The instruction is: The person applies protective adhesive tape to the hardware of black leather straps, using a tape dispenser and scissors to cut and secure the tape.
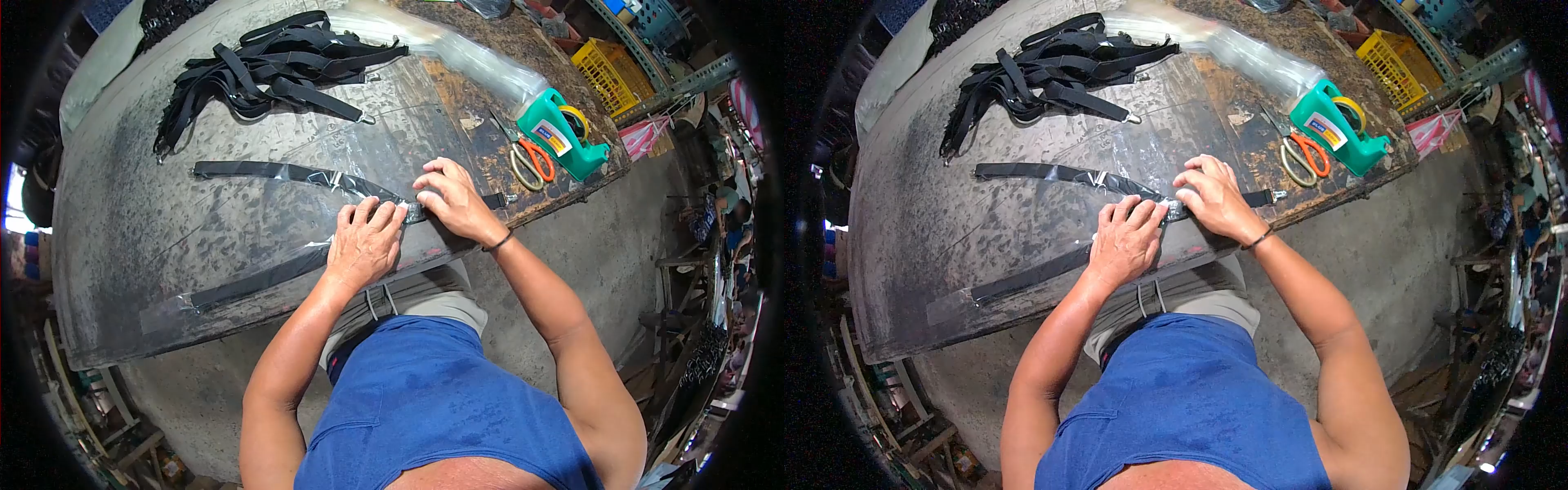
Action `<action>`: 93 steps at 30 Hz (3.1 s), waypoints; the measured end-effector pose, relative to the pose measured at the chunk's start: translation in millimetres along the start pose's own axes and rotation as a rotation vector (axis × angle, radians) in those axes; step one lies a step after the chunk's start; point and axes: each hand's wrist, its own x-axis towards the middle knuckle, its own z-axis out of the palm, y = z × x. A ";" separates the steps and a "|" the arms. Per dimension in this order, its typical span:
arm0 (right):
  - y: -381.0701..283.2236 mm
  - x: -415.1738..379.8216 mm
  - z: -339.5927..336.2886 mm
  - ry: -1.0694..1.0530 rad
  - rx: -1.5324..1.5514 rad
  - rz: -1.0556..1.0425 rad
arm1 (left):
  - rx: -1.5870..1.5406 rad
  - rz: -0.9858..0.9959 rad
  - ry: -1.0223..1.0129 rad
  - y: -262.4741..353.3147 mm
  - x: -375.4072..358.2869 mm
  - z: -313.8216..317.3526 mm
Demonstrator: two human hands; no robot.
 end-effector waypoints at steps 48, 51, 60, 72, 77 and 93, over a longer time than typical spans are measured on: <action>-70.8 144.4 -75.4 -0.761 0.399 0.137 | -1.211 -0.432 -0.223 -51.3 36.3 -106.5; -67.5 146.9 -68.4 -0.769 0.420 0.151 | -1.295 -0.482 -0.248 -56.3 33.0 -105.9; -95.5 153.4 -61.6 -0.402 0.052 -0.269 | -1.068 -0.505 -0.031 -45.9 36.1 -94.8; -91.1 92.9 19.4 -0.061 0.772 -0.036 | -1.528 -0.589 0.417 -82.2 20.5 -86.6; -102.7 92.8 20.6 -0.010 0.649 -0.023 | -1.588 -0.585 0.443 -72.2 17.7 -101.5; -112.6 90.3 18.9 0.007 0.692 -0.079 | -1.307 -0.502 0.372 -71.3 12.3 -108.5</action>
